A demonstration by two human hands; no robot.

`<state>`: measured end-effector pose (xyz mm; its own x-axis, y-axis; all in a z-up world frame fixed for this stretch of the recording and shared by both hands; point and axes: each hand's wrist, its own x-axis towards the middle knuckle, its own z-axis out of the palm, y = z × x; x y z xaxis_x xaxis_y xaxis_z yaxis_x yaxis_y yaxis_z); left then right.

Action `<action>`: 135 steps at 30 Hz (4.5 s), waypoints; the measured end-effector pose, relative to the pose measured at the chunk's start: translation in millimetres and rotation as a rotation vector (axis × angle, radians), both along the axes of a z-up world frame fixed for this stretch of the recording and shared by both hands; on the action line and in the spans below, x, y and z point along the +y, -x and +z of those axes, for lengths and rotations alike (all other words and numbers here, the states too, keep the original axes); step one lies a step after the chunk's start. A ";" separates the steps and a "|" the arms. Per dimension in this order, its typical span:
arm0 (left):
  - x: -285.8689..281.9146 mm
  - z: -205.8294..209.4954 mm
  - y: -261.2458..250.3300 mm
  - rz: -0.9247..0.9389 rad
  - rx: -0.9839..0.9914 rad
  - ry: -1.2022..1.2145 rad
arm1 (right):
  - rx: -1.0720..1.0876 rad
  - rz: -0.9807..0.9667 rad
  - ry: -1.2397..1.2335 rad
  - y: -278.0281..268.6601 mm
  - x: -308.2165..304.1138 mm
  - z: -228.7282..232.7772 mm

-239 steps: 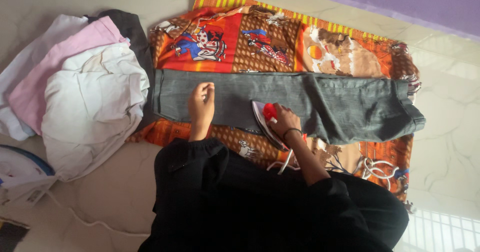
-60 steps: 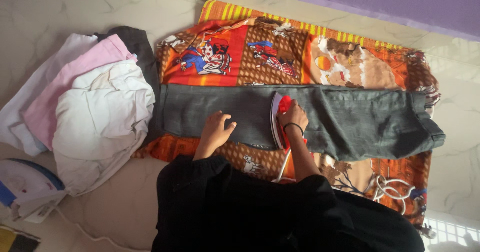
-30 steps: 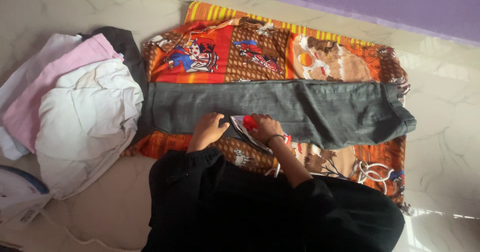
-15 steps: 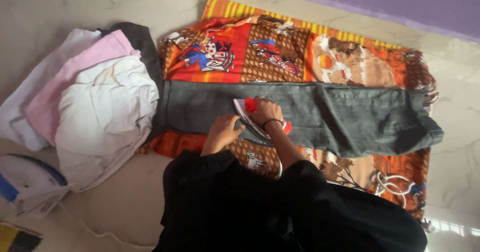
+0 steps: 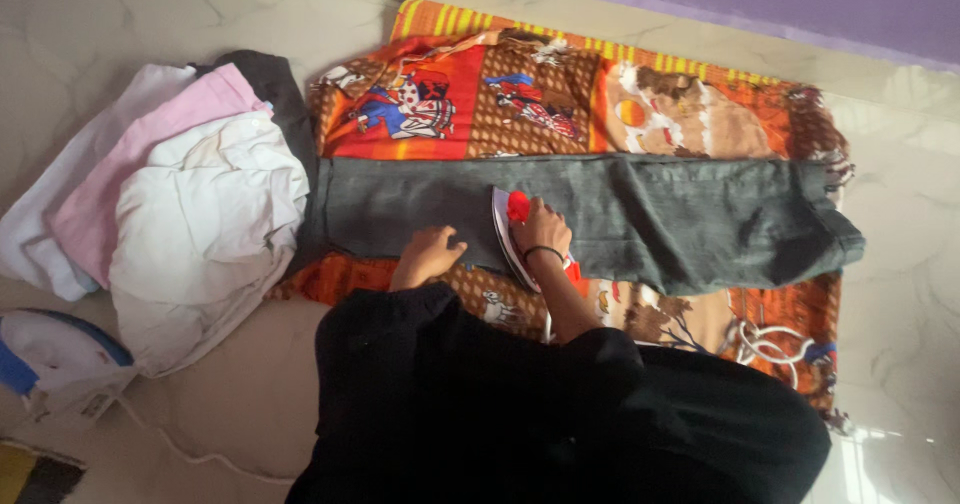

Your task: The person irons a pair of grey trousers laid flat on a bed. They use a red electric iron to smooth the fabric, moving it back and forth along the length of the pants while holding the material with their left hand.

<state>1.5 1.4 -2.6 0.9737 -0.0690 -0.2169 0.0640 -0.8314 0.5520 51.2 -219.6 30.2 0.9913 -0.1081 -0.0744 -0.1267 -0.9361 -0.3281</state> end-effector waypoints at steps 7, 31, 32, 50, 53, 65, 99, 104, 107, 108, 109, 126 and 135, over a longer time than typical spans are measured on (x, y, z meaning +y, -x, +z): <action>-1.2 1.4 6.7 -0.009 0.054 -0.088 | -0.040 -0.133 -0.035 31.9 -29.8 -3.6; -13.1 36.5 11.7 -0.052 0.124 -0.062 | -0.115 -0.189 0.044 -45.8 -34.7 -28.6; -13.1 37.2 10.8 -0.047 0.136 -0.061 | -0.117 -0.183 0.043 -53.8 -35.4 -31.1; -5.0 -3.5 2.4 -0.053 0.258 -0.031 | 0.019 0.019 -0.094 -42.9 -54.5 -0.4; -6.6 -2.8 -0.9 0.002 0.346 -0.091 | 0.020 0.042 -0.063 -23.0 -60.2 -2.9; -27.9 21.9 30.8 -0.081 0.143 -0.176 | 0.019 -0.020 -0.076 57.5 -80.2 2.5; -136.1 -61.4 21.2 -0.352 -0.170 -0.377 | -0.050 -0.280 -0.059 -105.6 -83.3 -29.8; -137.8 -72.6 25.4 -0.285 -0.307 -0.336 | -0.379 -0.264 -0.289 -103.9 -87.8 -19.1; -141.3 -85.8 18.2 -0.288 -0.331 -0.392 | -0.425 -0.067 -0.216 -80.8 -84.9 -25.7; -143.3 -90.8 17.2 -0.299 -0.324 -0.420 | -0.384 -0.059 -0.189 -76.7 -83.7 -26.6; -145.5 -96.0 17.0 -0.286 -0.345 -0.428 | -0.345 -0.052 -0.161 -73.4 -82.8 -26.4; -131.5 -79.7 28.1 -0.280 -0.392 -0.359 | -0.105 -0.291 -0.051 43.5 -99.7 -20.4; -124.7 -51.6 27.3 -0.333 -0.061 -0.161 | -0.057 -0.293 -0.056 24.3 -99.6 -14.5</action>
